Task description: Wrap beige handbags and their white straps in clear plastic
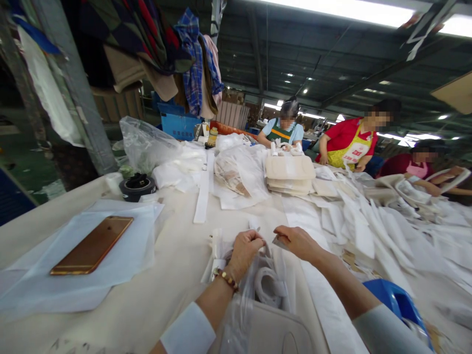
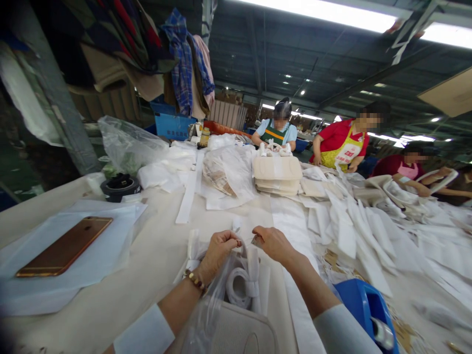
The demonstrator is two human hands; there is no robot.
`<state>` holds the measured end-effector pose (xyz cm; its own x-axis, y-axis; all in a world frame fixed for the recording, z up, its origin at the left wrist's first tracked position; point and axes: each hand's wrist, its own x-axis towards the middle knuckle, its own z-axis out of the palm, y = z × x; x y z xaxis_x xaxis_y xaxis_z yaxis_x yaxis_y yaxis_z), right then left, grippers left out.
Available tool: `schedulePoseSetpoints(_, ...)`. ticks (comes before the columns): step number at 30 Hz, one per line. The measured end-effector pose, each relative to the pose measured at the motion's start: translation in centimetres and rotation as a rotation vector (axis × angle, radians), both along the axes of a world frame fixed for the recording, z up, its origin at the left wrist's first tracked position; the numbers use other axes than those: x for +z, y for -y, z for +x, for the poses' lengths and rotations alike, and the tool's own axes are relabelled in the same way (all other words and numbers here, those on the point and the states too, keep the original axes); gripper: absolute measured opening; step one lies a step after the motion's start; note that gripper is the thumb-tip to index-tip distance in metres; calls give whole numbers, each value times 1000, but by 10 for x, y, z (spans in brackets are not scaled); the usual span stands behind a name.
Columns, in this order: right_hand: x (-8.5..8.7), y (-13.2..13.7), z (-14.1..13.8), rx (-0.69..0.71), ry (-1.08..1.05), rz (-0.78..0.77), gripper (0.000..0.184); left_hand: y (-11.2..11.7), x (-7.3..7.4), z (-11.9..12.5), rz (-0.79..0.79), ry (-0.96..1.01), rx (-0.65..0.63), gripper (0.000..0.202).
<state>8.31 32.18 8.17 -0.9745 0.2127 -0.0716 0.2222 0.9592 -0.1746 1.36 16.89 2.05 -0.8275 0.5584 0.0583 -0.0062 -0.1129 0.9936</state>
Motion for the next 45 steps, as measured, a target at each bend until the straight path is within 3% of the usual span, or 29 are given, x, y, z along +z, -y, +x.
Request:
schedulePoseSetpoints(4, 11, 6, -1, -62, -38, -56, 32, 4, 7, -1, 176, 176, -12, 13)
schedulePoseSetpoints(7, 8, 5, -3, -86, -88, -121, 34, 7, 12, -2, 257, 283, -19, 13)
schedulePoseSetpoints(12, -27, -5, -5, -65, -90, -282, 27, 8, 12, -5, 329, 364, -43, 11)
schedulePoseSetpoints(16, -57, -14, -8, 0, -53, -479, 11, 7, 11, -6, 367, 403, -42, 11)
schedulePoseSetpoints(18, -69, -16, -14, 14, -37, -554, 13, 7, 11, -5, 381, 417, -43, 11)
schedulePoseSetpoints(23, -90, -11, -35, 5, 54, -689, 21, 7, 13, -4, 415, 436, -64, 9)
schedulePoseSetpoints(27, -96, -7, -42, -25, 90, -747, 26, 6, 12, -2, 422, 437, -71, 8)
schedulePoseSetpoints(31, -83, -18, -34, -114, 23, -758, 25, 7, 12, -3, 428, 422, -62, 8)
schedulePoseSetpoints(34, -58, -28, -22, -189, -84, -792, 17, 9, 14, -4, 442, 408, -57, 14)
schedulePoseSetpoints(36, -38, -31, -13, -227, -153, -842, 25, 9, 14, -5, 450, 407, -64, 20)
schedulePoseSetpoints(38, -19, -27, -7, -247, -198, -907, 33, 7, 13, -5, 451, 415, -63, 24)
schedulePoseSetpoints(40, -5, -19, -2, -250, -217, -985, 29, 5, 11, -4, 443, 424, -52, 27)
schedulePoseSetpoints(45, 7, 6, 2, -230, -214, -1192, 27, 2, 6, -3, 416, 413, -55, 42)
